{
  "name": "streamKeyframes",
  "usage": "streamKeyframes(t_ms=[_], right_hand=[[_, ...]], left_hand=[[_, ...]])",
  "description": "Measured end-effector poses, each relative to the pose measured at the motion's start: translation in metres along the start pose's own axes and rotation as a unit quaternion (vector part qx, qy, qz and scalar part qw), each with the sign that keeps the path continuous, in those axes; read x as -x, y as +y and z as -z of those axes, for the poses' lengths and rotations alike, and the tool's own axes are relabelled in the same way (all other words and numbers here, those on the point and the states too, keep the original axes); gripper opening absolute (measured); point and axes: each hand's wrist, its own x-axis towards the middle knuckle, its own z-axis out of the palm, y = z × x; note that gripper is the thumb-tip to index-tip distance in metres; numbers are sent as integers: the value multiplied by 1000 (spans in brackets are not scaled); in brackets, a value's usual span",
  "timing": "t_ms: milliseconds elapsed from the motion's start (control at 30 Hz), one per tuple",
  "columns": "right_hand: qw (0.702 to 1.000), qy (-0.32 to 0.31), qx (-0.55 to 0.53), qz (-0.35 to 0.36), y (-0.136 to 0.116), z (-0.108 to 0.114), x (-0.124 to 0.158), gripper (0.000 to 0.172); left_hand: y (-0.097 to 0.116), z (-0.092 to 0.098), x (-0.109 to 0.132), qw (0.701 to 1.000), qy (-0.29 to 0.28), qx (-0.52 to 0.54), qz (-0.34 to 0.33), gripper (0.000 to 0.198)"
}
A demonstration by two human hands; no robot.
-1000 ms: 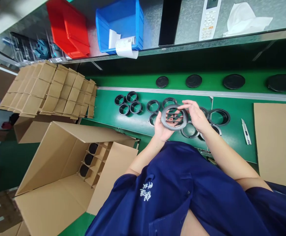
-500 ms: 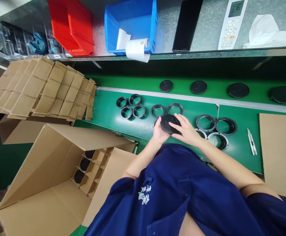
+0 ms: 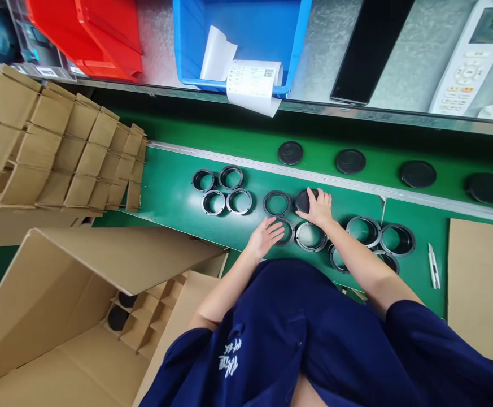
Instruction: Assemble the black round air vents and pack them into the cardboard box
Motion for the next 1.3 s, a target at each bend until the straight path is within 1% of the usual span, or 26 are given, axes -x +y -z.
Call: streamKeyframes(t_ms=[100,200,233,367,433,467,500,533,567,633,667,700,767,800,867,900,967,1000,1033,1100,1133,1167,1200,1233,1267,1300], right_hand=[[999,12,32,3,-2,4,-10,103],[995,74,61,32,-14,9,-17,88],[993,82,70,42,-17,8,-18,83],[995,36,84,48,-21,-7,-21,71],[997,38,53,29,-20,-8,-37,67],[999,48,15,8,-21,-6,-53,65],[997,57,-50,-34,-21,-1,-74,61],[985,62,-131,-95,-23,4,-99,56],[961,58,-214,-163,-26,9,-128,49],[898,30,-339,-278,-33,17,-185,37],[874,12,-373,-312,-38,20,-209,31],[860,-3,-392,-328,-43,22,-228,27],[842,-30,-424,-332,-56,23,-244,19],[833,-43,-441,-332,-62,24,-241,17],[808,-62,-495,-313,-74,26,-215,19],[791,-71,-533,-292,-80,28,-192,24],[756,-95,-604,-234,-89,34,-136,37],[744,-110,-626,-204,-92,38,-104,44],[742,-129,-633,-178,-96,42,-73,51],[761,-168,-609,-146,-101,51,-17,60],[778,-179,-588,-132,-102,55,5,62],[803,-177,-556,-117,-103,61,24,63],[837,-155,-515,-102,-102,67,38,63],[875,-110,-464,-83,-100,73,48,62],[910,-49,-408,-58,-98,80,55,60],[937,16,-349,-23,-96,88,60,57]], left_hand=[[8,18,-2,999,38,15,5,41],[15,29,-8,997,72,19,22,38],[17,32,-10,996,83,19,31,37],[29,35,-19,993,97,41,56,32],[36,35,-23,993,93,54,52,29],[39,35,-25,993,94,56,53,27],[42,35,-27,992,98,55,57,25],[45,35,-30,992,102,51,62,23],[47,34,-32,991,104,46,65,22],[51,32,-36,993,98,37,62,18],[53,31,-38,994,90,35,53,17],[56,29,-39,995,81,34,42,17],[61,25,-44,997,63,37,14,16],[63,23,-46,998,54,40,-1,15],[70,17,-51,997,35,61,-32,15],[73,13,-53,996,23,81,-44,16],[78,3,-56,989,-14,134,-53,26],[79,-3,-56,985,-42,162,-50,36],[80,-9,-55,979,-71,185,-43,46],[78,-23,-48,968,-123,214,-33,63],[76,-29,-43,965,-140,221,-34,67],[73,-35,-37,962,-150,223,-39,69],[69,-40,-30,962,-154,221,-44,70],[64,-44,-22,963,-155,216,-47,69],[60,-47,-15,964,-156,209,-48,68],[55,-49,-7,966,-157,201,-47,67]])
